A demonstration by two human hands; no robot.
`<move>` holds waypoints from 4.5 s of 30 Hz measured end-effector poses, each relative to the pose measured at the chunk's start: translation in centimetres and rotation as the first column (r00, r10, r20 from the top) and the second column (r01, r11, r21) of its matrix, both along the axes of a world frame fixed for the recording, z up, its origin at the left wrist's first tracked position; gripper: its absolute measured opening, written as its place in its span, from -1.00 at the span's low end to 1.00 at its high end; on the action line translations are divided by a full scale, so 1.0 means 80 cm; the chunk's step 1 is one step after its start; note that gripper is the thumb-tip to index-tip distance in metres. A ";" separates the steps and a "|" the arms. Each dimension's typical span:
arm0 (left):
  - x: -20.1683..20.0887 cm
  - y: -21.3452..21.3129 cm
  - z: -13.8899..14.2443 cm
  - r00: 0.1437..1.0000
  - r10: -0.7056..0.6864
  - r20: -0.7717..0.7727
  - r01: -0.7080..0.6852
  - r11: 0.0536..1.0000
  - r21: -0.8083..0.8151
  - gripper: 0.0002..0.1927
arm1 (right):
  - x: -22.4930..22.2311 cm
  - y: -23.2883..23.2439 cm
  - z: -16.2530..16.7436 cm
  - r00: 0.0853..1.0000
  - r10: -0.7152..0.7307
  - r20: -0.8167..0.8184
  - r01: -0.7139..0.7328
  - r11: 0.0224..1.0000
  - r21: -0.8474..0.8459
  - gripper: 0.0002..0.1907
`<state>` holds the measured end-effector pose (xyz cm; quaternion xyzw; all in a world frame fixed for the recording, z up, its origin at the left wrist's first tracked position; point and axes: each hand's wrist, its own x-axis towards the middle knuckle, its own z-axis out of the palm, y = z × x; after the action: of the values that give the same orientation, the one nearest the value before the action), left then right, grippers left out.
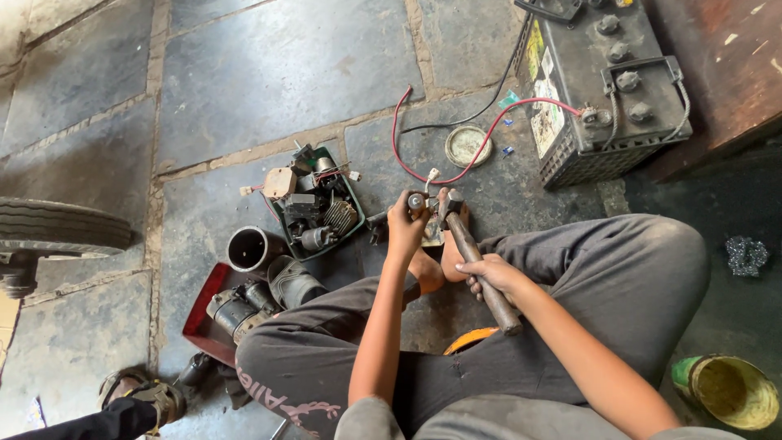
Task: The person sits on the floor and repeatedly strikes a small electrical component with a hammer and a cylindrical tool. The person holds the component steady with one hand while striking it with the other, occasionally adjusting the position of the component.
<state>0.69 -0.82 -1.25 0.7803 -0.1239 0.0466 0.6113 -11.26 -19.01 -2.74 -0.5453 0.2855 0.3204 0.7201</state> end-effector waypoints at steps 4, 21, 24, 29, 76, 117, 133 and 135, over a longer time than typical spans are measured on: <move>0.009 0.003 -0.014 0.999 -0.035 -0.026 0.034 0.999 -0.025 -0.70 | 0.000 0.000 -0.001 1.000 0.018 -0.003 -0.018 1.000 -0.019 -0.77; 0.024 0.014 -0.024 0.995 -0.041 -0.087 0.033 0.996 -0.084 -0.11 | -0.002 0.002 0.003 0.997 0.082 -0.010 -0.083 0.995 -0.063 -0.72; 0.028 0.016 -0.027 0.997 -0.052 -0.065 0.044 0.992 -0.119 -0.10 | -0.002 0.003 0.003 0.996 0.088 0.006 -0.088 0.994 -0.061 -0.71; 0.030 0.023 -0.031 0.999 -0.012 -0.045 0.010 1.000 -0.029 -0.26 | -0.003 0.004 0.002 0.995 0.096 -0.017 -0.097 0.992 -0.084 -0.70; 0.041 0.045 -0.038 0.998 0.043 -0.043 -0.050 0.985 -0.164 -0.73 | -0.026 0.020 0.072 0.339 0.278 0.899 0.654 0.617 -0.437 -0.78; 0.018 0.037 -0.072 0.997 0.004 0.081 -0.003 1.000 -0.017 -0.85 | 0.021 0.062 0.160 0.616 0.544 0.570 0.080 0.676 -0.732 -0.37; 0.006 0.034 -0.040 1.000 -0.017 0.010 0.018 0.990 -0.141 -0.75 | -0.007 0.053 0.211 0.578 0.514 0.634 0.147 0.698 -0.701 -0.10; 0.007 0.035 -0.039 0.999 0.012 0.032 -0.010 0.997 -0.078 -0.79 | -0.013 0.059 0.206 0.364 0.607 0.707 0.292 0.646 -0.705 0.04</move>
<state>1.28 2.00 -4.36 0.7558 -0.1275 0.0672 0.6388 -12.27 -14.33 13.77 -0.8930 -0.1228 -0.1085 0.4192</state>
